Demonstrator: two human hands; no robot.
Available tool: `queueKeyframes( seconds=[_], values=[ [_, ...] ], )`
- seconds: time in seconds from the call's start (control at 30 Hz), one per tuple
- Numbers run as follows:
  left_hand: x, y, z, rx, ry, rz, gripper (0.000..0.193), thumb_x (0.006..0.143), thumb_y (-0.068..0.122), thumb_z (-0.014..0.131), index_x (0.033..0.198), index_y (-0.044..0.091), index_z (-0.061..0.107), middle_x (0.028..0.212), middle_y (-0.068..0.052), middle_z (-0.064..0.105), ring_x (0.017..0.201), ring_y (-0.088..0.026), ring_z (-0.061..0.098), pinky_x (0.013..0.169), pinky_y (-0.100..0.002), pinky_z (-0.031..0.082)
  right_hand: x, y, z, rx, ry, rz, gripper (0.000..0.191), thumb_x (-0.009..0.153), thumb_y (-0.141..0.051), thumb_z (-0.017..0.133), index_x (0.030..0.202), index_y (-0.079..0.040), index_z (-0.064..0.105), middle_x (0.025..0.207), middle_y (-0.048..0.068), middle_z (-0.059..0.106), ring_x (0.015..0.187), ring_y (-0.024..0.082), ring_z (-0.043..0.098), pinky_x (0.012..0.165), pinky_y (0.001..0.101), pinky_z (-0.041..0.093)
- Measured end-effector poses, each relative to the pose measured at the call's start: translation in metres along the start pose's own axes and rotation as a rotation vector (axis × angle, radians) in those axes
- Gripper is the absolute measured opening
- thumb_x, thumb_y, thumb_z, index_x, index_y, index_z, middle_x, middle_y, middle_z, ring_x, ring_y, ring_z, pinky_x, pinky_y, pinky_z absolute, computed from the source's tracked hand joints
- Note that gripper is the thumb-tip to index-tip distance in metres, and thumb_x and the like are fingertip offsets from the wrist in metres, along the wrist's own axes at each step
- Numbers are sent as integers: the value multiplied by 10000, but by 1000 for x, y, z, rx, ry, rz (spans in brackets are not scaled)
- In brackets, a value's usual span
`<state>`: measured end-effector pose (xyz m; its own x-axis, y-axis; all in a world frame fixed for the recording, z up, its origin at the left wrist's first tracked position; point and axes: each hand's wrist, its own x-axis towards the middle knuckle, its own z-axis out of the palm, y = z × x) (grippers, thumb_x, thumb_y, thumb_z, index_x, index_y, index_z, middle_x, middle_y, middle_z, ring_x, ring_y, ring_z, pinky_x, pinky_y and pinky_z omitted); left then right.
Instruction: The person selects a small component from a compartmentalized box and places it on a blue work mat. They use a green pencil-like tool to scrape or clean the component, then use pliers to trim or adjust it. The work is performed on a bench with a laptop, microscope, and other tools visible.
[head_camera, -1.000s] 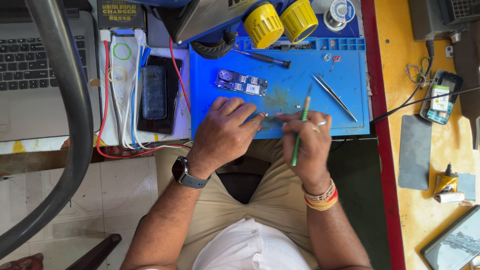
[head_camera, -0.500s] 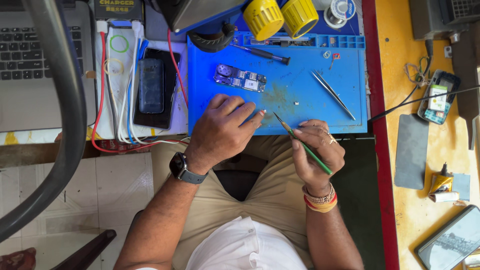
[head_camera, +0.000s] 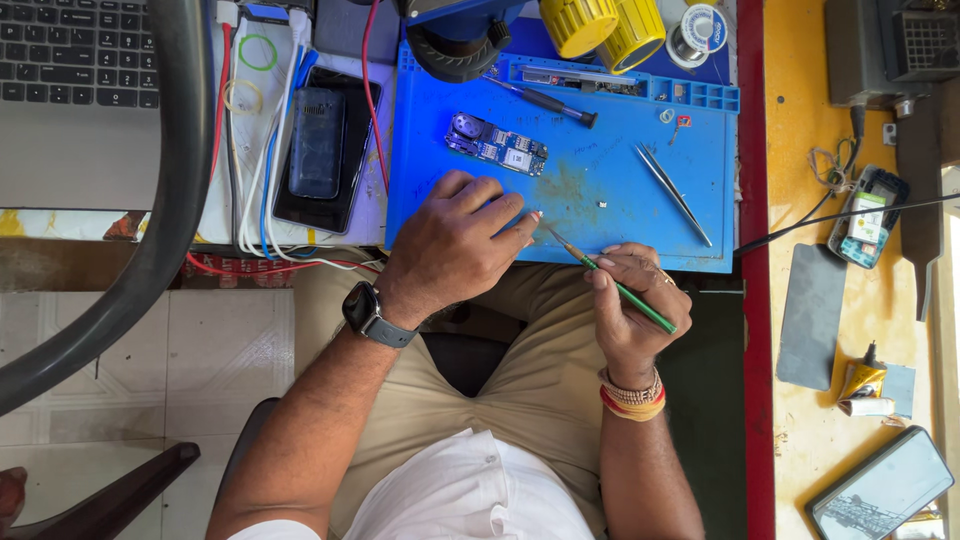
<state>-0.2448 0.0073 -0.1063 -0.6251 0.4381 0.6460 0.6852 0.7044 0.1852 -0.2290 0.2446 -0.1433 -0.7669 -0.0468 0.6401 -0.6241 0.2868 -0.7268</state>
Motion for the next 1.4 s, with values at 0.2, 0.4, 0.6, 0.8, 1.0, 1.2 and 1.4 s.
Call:
queueKeyframes(
  seconds=[0.2,0.4,0.6,0.8,1.0,1.2,1.4],
  values=[
    [-1,0,-1,-12,6,-9,172,904,179,771,1028,59,772,982,-29,641,962,-216,586,809,-395,477,-2,-1,4,-15,9,2,70,936,27,743,956,69,691,810,123,727,891,262,717,940,372,562],
    [-1,-1,0,1,-1,-1,165,925,185,761,1032,59,769,989,-31,645,962,-219,586,810,-401,477,6,-7,6,-44,-20,-76,110,885,105,754,912,52,660,884,154,726,880,263,742,873,366,588],
    [1,0,3,20,-26,14,173,945,182,725,1045,44,760,1026,-48,655,984,-228,594,833,-411,486,12,-6,7,-94,-36,-116,147,833,116,776,907,48,669,871,156,722,848,268,731,844,371,579],
    [2,-1,3,48,-51,41,192,933,164,691,1064,39,758,1040,-62,657,993,-233,601,834,-407,493,12,-2,8,-128,-37,-156,166,830,97,794,915,29,670,880,144,733,860,272,725,861,383,583],
    [1,0,4,45,-59,23,182,948,167,694,1065,42,757,1034,-58,654,989,-229,600,834,-408,494,12,-1,9,-148,-48,-168,171,827,84,805,912,16,673,875,134,737,846,262,719,858,373,578],
    [0,-1,5,48,-59,20,173,953,162,695,1064,45,759,1030,-56,654,989,-229,596,834,-408,492,12,0,9,-164,-67,-181,171,824,81,808,917,14,681,879,136,741,841,257,718,859,373,572],
    [2,0,6,44,-56,22,171,950,161,699,1063,49,762,1033,-53,657,992,-228,598,837,-410,492,13,0,7,-157,-54,-181,174,826,80,810,926,18,682,890,133,741,847,255,719,868,378,572]
  ],
)
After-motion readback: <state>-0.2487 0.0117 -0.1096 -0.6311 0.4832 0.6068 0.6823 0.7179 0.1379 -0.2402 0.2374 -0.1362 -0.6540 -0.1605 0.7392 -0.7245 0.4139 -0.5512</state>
